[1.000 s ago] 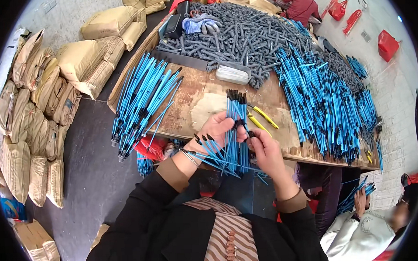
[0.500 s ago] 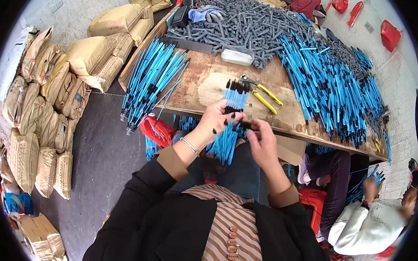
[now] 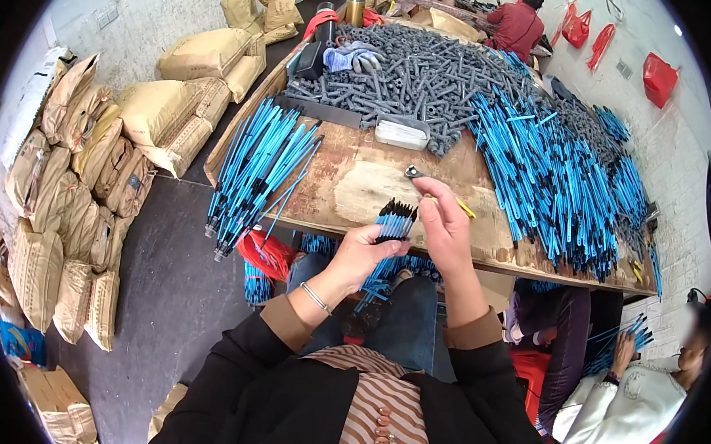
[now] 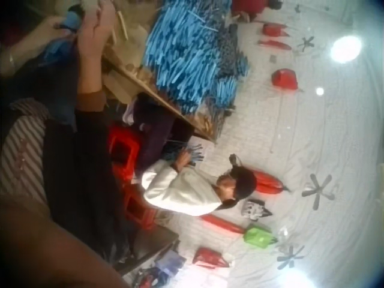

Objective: The person inserts metal pins into blue plastic strips and plastic components by hand at a manufacturing workstation.

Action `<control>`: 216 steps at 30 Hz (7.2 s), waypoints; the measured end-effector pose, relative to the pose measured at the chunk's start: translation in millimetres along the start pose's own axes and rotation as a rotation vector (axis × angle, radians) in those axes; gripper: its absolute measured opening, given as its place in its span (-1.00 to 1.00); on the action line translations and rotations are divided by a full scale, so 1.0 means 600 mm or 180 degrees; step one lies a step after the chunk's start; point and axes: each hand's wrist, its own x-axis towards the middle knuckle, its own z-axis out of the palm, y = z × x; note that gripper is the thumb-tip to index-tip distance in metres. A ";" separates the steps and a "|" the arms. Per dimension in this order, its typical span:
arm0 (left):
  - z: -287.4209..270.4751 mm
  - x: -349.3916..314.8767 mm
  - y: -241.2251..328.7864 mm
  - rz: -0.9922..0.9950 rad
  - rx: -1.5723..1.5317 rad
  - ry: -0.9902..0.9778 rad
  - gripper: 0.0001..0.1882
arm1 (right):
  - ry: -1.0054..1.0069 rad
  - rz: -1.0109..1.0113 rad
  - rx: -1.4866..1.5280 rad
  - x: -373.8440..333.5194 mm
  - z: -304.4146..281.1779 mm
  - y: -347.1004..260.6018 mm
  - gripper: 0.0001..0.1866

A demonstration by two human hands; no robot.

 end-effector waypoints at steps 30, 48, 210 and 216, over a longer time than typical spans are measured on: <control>-0.071 0.047 -0.003 -0.0239 -0.0135 -0.0089 -0.80 | -0.3404 0.0763 0.1469 -0.034 0.067 -0.040 -0.49; -0.063 0.034 0.007 -0.0831 -0.0326 0.0381 -0.81 | -0.1764 0.0157 -0.2958 0.360 -0.005 0.259 -0.81; -0.085 0.036 0.026 -0.0555 -0.0248 -0.0206 -0.72 | -0.0972 -0.0123 -0.0502 0.053 -0.011 0.064 -0.78; -0.080 0.037 0.029 -0.0577 -0.0196 -0.0175 -0.76 | -0.0875 -0.0694 -0.1190 0.051 -0.011 0.065 -0.71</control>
